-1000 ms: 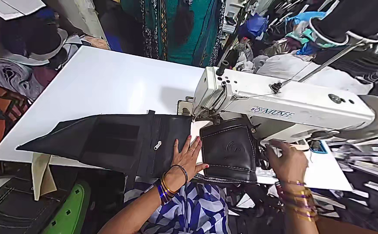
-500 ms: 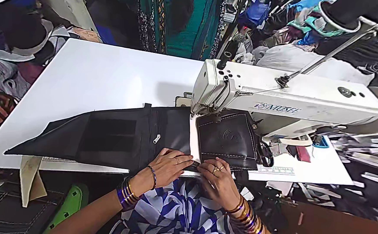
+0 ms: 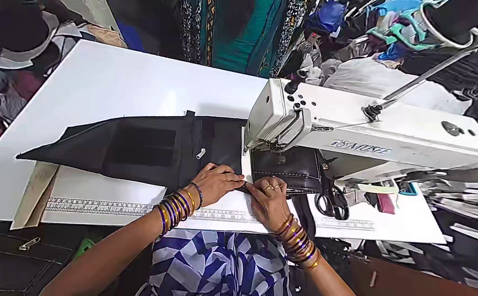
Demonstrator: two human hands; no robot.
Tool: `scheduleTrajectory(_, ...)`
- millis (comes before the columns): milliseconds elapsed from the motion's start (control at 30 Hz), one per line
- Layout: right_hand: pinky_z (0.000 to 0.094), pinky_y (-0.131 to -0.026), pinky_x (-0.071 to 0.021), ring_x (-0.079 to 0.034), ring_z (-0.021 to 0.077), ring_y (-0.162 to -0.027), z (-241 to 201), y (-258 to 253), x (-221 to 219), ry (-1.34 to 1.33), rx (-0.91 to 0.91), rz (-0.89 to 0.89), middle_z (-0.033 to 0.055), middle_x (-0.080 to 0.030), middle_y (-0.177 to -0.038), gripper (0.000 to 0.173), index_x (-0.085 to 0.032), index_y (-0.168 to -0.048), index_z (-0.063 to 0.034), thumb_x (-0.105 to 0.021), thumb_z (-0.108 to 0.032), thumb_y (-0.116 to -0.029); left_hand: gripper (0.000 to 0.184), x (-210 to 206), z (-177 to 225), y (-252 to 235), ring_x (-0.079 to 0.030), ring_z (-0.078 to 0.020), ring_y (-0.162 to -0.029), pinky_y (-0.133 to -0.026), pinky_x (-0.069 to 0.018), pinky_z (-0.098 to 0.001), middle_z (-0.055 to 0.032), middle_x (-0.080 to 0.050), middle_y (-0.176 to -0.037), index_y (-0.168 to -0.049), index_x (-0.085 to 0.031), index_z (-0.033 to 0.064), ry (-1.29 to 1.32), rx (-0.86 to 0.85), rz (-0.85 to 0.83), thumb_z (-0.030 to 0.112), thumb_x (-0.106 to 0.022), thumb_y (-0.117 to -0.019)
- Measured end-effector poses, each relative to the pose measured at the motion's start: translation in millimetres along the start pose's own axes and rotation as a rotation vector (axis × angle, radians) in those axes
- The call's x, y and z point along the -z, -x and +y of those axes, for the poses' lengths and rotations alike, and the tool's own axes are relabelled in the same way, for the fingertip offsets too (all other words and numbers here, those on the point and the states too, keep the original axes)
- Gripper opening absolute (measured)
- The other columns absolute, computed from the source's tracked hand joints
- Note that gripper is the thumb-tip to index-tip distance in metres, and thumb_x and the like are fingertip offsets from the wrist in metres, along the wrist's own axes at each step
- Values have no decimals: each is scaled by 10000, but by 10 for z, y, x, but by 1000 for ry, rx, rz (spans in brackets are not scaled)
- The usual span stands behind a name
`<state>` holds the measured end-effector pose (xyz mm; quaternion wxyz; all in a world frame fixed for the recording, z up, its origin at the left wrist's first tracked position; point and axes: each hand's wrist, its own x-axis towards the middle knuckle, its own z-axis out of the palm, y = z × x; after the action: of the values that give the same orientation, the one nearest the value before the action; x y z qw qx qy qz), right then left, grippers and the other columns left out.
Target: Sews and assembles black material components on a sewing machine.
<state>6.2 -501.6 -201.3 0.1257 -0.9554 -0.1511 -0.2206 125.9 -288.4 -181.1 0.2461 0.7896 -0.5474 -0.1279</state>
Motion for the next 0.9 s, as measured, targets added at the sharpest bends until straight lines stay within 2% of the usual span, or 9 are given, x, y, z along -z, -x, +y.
scheduleTrajectory(200, 602, -929, -416, -676, 384, -985, 161, -220, -102, -7, -36, -3, 155, -739, -984, 378, -800, -1089, -87, -503, -162, -869, 397, 126, -227, -197, -458, -283, -1440, -1090, -343, -565, -7, -590, -1485, -1418, -638, 208, -38, 23, -78, 214, -409, -1094)
scheduleTrajectory(300, 619, -900, -426, -670, 398, -996, 224, -321, -138, -18, -49, -20, 168, -730, -1006, 371, -796, -1091, -64, -524, -154, -855, 367, 131, -333, -268, -504, -301, -1399, -1042, -382, -573, -21, -627, -1441, -1354, -691, 193, -72, -20, 0, 214, -450, -1078)
scheduleTrajectory(400, 688, -964, -423, -688, 440, -1064, 225, -409, -177, -53, -75, -48, 213, -739, -1108, 352, -784, -1111, -30, -578, -139, -847, 350, 129, -426, -297, -544, -314, -1361, -1020, -405, -587, -29, -658, -1400, -1309, -721, 173, -84, -48, 70, 203, -472, -1065)
scheduleTrajectory(467, 672, -999, -435, -699, 425, -1070, 217, -396, -144, -70, -84, -54, 199, -745, -1127, 352, -776, -1143, -30, -603, -109, -847, 368, 99, -436, -319, -558, -329, -1344, -1011, -407, -608, -37, -664, -1391, -1331, -708, 180, -87, -51, 94, 192, -462, -1058)
scheduleTrajectory(533, 585, -993, -488, -701, 385, -1049, 221, -288, -12, -107, -108, -2, 173, -748, -1080, 302, -786, -1103, -35, -594, -75, -873, 376, 71, -432, -330, -584, -362, -1313, -988, -424, -638, -50, -671, -1380, -1329, -708, 175, -98, -61, 135, 189, -455, -1051)
scheduleTrajectory(600, 493, -876, -561, -718, 348, -962, 303, 1, 235, -68, -269, 171, 185, -749, -1000, 247, -791, -999, -3, -593, -76, -871, 376, 52, -454, -338, -598, -389, -1287, -954, -437, -653, -50, -677, -1372, -1312, -717, 161, -112, -86, 192, 198, -457, -1043)
scheduleTrajectory(667, 465, -762, -599, -736, 348, -845, 542, 435, 618, 123, -609, 315, 235, -736, -929, 195, -764, -940, 70, -607, -21, -869, 381, 1, -479, -348, -621, -396, -1254, -917, -452, -655, -43, -692, -1348, -1283, -735, 159, -122, -107, 255, 203, -457, -1026)
scheduleTrajectory(767, 563, -933, -525, -691, 438, -1038, 1091, 962, 1214, 265, -1157, 199, 318, -684, -1148, 271, -704, -1160, 97, -593, -79, -987, 398, -28, -490, -338, -629, -405, -1238, -902, -456, -650, -50, -699, -1336, -1259, -747, 151, -124, -119, 281, 236, -433, -1029)
scheduleTrajectory(900, 616, -974, -465, -663, 465, -1065, 1667, 1169, 1405, 280, -1276, 108, 319, -688, -1123, 267, -735, -1112, 70, -692, -145, -958, 386, -10, -476, -341, -614, -409, -1260, -932, -446, -645, -58, -692, -1346, -1269, -741, 142, -120, -102, 272, 234, -443, -1041)
